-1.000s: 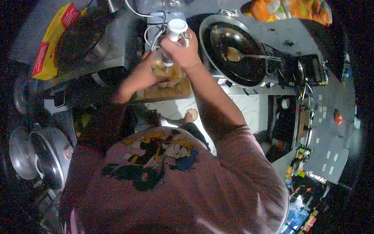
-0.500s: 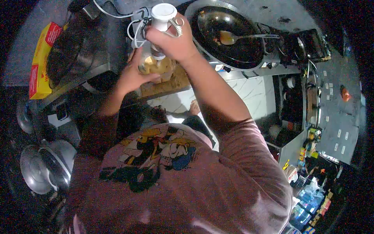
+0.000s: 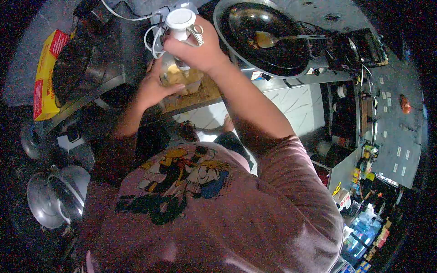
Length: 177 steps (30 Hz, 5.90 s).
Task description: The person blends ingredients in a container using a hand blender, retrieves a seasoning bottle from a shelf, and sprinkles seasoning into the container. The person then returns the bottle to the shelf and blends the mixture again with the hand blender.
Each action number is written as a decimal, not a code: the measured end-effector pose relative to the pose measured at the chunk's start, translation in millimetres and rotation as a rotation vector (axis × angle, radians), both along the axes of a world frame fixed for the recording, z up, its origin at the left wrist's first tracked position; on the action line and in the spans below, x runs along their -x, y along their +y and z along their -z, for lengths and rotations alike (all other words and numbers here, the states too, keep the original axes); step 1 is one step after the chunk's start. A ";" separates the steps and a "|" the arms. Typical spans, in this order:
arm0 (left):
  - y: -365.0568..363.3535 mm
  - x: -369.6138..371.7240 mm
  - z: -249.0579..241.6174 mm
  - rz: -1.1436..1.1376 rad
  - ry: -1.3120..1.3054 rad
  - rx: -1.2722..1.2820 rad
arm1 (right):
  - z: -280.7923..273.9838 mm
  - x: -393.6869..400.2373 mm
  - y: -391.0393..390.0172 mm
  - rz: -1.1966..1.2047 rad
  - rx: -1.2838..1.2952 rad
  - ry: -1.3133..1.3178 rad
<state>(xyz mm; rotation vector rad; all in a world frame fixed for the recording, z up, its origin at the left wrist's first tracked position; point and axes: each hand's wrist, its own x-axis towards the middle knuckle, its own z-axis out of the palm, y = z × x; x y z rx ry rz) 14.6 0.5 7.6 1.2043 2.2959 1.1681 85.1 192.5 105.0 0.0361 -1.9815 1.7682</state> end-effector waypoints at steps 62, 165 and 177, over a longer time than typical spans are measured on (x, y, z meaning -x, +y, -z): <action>-2.9 2.3 0.1 0.009 -0.005 0.020 | 55.8 23.5 -13.6 -0.038 -0.115 0.010; -0.1 1.3 1.3 0.015 -0.116 -0.026 | 4.9 -8.9 6.0 0.068 -0.126 0.090; -0.6 5.1 13.1 0.023 -0.033 0.036 | 15.7 -6.9 -16.8 0.032 0.144 0.069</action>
